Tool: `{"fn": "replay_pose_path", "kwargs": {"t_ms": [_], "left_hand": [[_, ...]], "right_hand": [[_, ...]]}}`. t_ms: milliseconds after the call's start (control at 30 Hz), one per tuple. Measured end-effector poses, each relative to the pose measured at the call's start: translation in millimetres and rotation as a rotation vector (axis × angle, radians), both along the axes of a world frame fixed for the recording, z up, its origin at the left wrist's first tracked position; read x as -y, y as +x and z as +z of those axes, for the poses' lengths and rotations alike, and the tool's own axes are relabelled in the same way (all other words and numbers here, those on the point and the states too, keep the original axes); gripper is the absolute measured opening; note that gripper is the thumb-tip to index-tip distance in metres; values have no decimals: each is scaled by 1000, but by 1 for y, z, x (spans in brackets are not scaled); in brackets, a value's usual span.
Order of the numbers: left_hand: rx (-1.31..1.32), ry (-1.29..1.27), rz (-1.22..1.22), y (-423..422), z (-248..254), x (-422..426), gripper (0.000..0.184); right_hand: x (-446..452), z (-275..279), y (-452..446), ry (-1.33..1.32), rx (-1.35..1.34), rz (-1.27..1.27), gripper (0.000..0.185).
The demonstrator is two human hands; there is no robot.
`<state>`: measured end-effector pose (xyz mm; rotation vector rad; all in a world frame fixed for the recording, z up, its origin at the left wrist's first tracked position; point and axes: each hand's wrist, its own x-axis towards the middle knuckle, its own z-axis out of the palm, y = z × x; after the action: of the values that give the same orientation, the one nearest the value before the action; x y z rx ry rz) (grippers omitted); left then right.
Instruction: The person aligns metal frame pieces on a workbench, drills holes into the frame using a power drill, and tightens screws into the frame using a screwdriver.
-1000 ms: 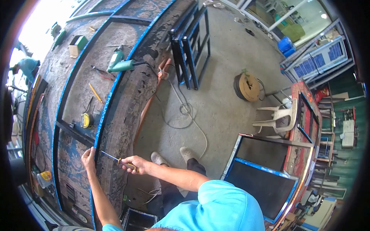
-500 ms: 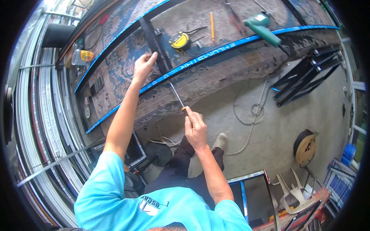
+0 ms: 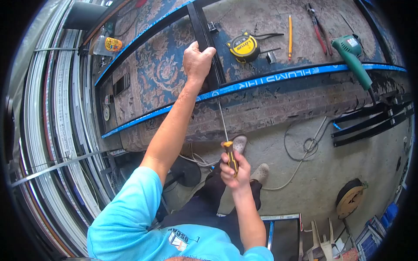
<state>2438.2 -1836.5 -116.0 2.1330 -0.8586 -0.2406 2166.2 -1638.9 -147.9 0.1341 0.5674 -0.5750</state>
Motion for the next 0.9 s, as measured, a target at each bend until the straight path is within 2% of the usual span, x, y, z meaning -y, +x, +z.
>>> {"fn": "replay_pose_path", "kwargs": {"t_ms": [33, 100, 167, 233, 367, 433, 500, 567, 600, 633, 700, 733, 767, 833, 900], "left_hand": [[-11, -4, -4, 1, 1, 2, 25], [45, 36, 7, 5, -1, 1, 25], [-58, -68, -7, -1, 4, 2, 25], [-61, -82, -7, -3, 4, 6, 24], [-64, -90, 16, 0, 0, 1, 24], [-14, -102, 13, 3, -1, -2, 24], [-27, -92, 5, 5, -1, -5, 26], [-31, -66, 21, 9, -4, -7, 26], [-66, 93, 35, 6, 13, -8, 39], [-70, 90, 34, 9, 13, -6, 39], [549, 93, 28, 16, 11, 2, 62], [511, 170, -96, 14, 28, 7, 75], [646, 208, -224, 17, 29, 16, 72], [705, 383, -265, 20, 15, 36, 65], [602, 359, -340, 22, 18, 49, 52]], "right_hand": [[3, -6, -1, 366, 494, -42, 45], [2, 0, -1, 341, 434, -37, 47], [9, 9, -5, 248, 301, -22, 45], [12, 9, -11, 225, 299, -35, 43], [13, 25, -15, 125, 90, -84, 39], [12, 35, -12, -50, -75, -91, 40], [14, 39, -10, -79, -86, -100, 41], [15, 41, -9, -206, -260, -26, 40], [16, 41, -9, -199, -265, -23, 38], [18, 40, -10, -202, -269, -23, 38], [20, 38, -11, -183, -284, -7, 36], [21, 36, -12, -183, -290, -6, 36], [21, 36, -13, -186, -304, 12, 36], [20, 37, -14, -186, -316, 38, 36], [22, 38, -12, -227, -349, 34, 36]]}}
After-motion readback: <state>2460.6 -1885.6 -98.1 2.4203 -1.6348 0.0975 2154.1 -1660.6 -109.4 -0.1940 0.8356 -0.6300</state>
